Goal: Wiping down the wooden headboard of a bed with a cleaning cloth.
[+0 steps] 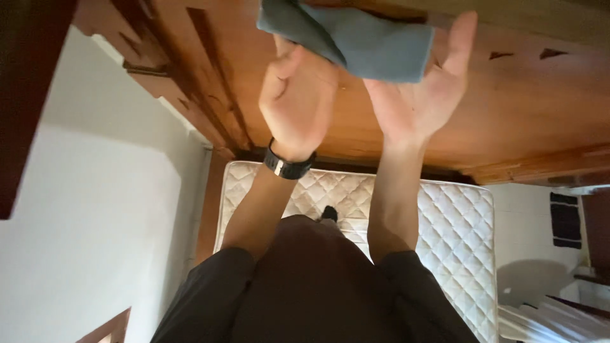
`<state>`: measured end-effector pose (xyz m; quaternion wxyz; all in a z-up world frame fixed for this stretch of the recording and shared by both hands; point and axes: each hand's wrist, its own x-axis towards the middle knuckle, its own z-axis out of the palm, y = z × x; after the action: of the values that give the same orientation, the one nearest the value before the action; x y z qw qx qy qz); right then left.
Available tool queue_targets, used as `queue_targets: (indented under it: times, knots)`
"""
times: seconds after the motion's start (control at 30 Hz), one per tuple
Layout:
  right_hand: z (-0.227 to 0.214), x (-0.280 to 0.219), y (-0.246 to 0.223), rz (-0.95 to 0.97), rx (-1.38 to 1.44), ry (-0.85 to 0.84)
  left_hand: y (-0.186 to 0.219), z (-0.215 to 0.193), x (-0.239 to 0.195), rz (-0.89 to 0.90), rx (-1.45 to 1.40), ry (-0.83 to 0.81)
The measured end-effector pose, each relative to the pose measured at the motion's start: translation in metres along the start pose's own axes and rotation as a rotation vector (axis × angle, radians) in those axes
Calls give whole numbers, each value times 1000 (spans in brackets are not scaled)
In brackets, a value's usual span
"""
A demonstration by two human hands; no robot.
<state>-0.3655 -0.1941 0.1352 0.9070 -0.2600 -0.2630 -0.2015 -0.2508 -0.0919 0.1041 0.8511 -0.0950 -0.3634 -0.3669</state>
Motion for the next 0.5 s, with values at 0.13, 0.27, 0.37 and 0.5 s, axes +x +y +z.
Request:
queue_targets:
  times: [0.13,0.27,0.37,0.5]
  knots:
    - [1,-31,-39,-27,-12,15,-45,11,-6,-43,3,11]
    - [2,-42,-43,-145,-64,100,-67,16,-16,-106,56,123]
    - [7,-36,-37,-165,-69,139,-74,16,-24,-6,169,184]
    - [-1,-34,-39,-107,6,151,-90,27,-21,150,327,204]
